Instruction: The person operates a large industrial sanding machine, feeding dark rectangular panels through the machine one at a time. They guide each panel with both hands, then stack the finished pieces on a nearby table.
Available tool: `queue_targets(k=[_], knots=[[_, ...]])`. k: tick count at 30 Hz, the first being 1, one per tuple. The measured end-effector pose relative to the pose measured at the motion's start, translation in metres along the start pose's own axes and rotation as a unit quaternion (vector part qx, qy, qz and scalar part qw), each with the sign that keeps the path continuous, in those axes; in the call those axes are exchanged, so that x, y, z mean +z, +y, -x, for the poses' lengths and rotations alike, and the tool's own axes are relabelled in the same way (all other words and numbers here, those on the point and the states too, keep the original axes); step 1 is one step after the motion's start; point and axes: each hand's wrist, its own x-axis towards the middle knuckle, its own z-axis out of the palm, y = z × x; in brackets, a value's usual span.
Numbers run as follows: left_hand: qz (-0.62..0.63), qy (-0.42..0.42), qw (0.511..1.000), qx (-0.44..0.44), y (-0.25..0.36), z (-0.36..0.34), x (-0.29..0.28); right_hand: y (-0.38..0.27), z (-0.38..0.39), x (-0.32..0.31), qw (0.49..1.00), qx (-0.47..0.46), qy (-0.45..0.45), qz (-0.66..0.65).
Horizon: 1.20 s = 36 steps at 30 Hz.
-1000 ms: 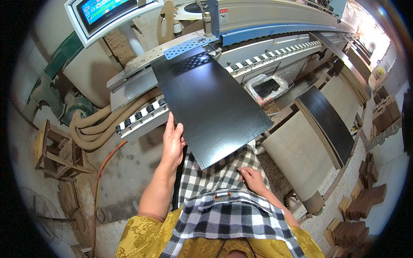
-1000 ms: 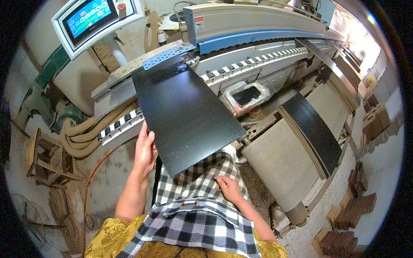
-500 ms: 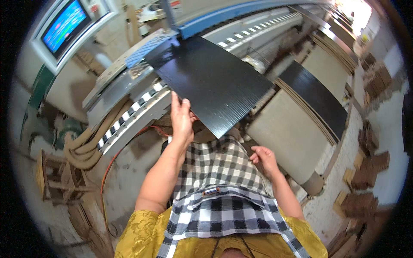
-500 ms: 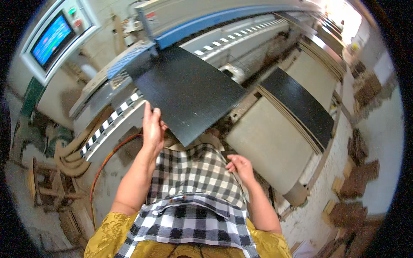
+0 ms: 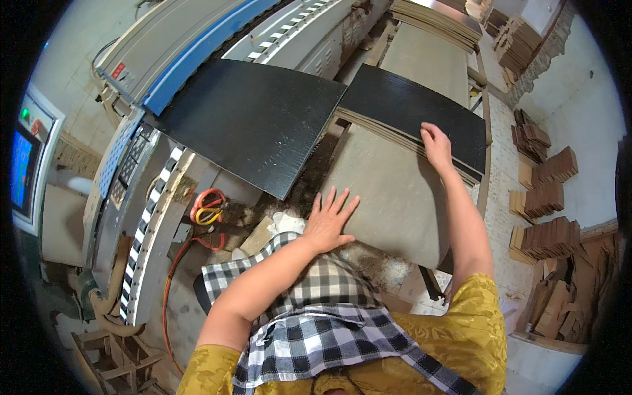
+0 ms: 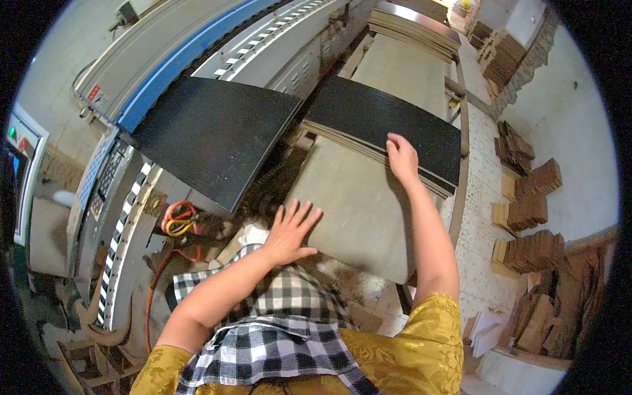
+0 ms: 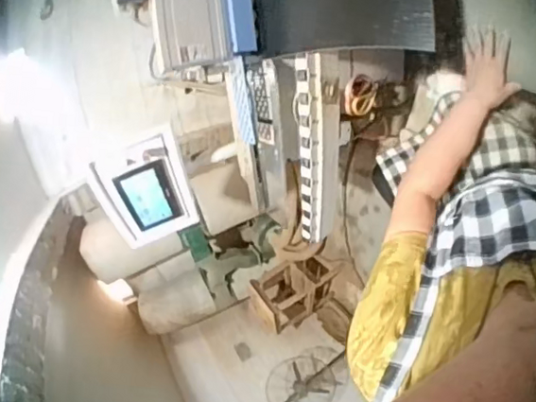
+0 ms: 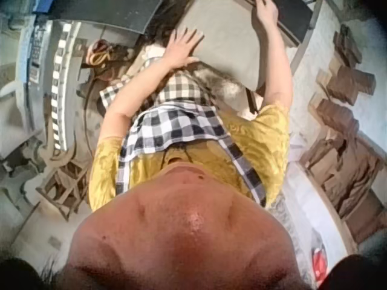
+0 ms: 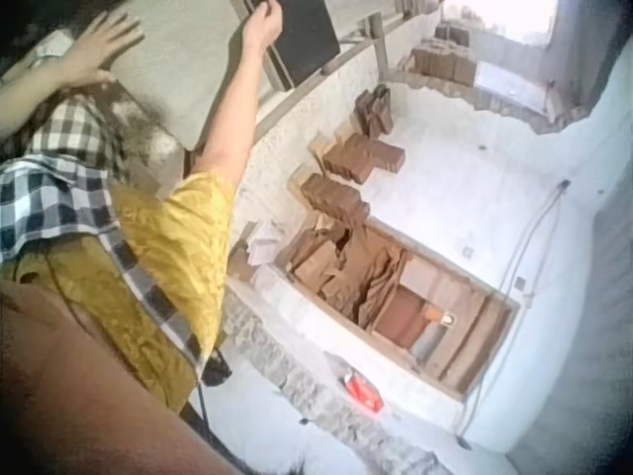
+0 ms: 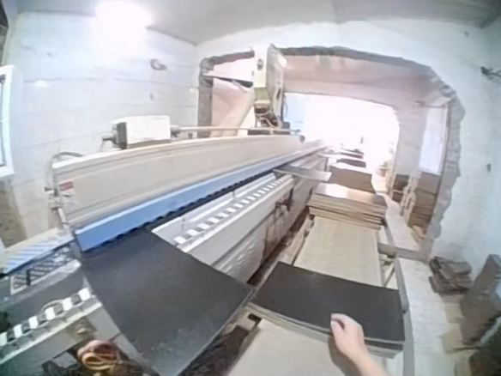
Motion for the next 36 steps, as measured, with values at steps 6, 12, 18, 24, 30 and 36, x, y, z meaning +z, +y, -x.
queue_targets(k=[6,12,18,24,30,36], knots=[[-0.026,-0.032,0.999,0.020,-0.008,-0.030,0.023,0.032,-0.086,0.017,0.978,-0.036,-0.004,0.205],[-0.032,-0.049,0.998,0.022,-0.012,-0.034,0.027,0.071,-0.151,0.027,0.943,0.086,-0.034,0.319],[0.001,-0.087,0.996,0.003,-0.012,-0.037,0.019,0.056,-0.177,0.026,0.914,0.145,-0.088,0.369],[0.017,-0.078,0.997,0.005,-0.014,-0.038,0.020,0.073,-0.198,0.036,0.905,0.167,-0.088,0.380],[0.006,-0.073,0.997,0.001,-0.014,-0.038,0.022,0.078,-0.196,0.035,0.907,0.151,-0.106,0.378],[0.022,-0.047,0.999,0.000,-0.012,-0.032,0.020,0.071,-0.160,0.034,0.912,0.141,-0.103,0.371]])
